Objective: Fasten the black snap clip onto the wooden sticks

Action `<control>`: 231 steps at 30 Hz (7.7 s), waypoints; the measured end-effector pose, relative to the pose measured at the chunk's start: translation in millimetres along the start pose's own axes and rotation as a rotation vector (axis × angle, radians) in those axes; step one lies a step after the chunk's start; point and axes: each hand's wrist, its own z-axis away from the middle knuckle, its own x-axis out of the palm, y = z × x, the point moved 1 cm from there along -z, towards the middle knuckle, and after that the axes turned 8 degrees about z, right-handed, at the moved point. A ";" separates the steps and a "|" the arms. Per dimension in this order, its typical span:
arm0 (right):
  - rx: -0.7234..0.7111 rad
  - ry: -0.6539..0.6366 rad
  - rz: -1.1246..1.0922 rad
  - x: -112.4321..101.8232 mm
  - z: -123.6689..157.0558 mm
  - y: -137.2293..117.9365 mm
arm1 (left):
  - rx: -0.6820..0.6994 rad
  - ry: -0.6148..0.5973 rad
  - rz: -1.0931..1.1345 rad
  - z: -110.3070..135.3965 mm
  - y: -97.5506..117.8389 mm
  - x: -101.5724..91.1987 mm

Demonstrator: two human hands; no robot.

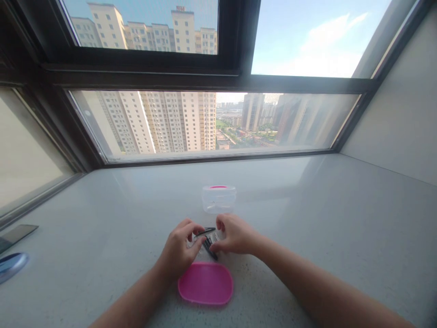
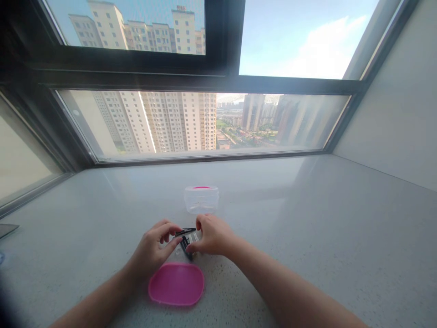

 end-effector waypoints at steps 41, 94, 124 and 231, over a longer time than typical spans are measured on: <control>0.118 -0.084 -1.324 15.4 -9.9 -10.8 | -0.179 0.131 0.436 -2.3 -14.7 4.2; 0.044 -0.214 -1.202 23.0 -12.0 5.0 | -0.358 0.162 0.866 -5.8 -15.8 5.6; 0.034 -0.300 -1.290 23.2 -11.3 5.1 | -0.408 0.028 1.046 -8.0 -21.9 4.8; -0.012 -0.331 -1.249 20.5 -13.5 5.0 | -0.528 -0.137 1.089 -12.6 -24.9 -4.5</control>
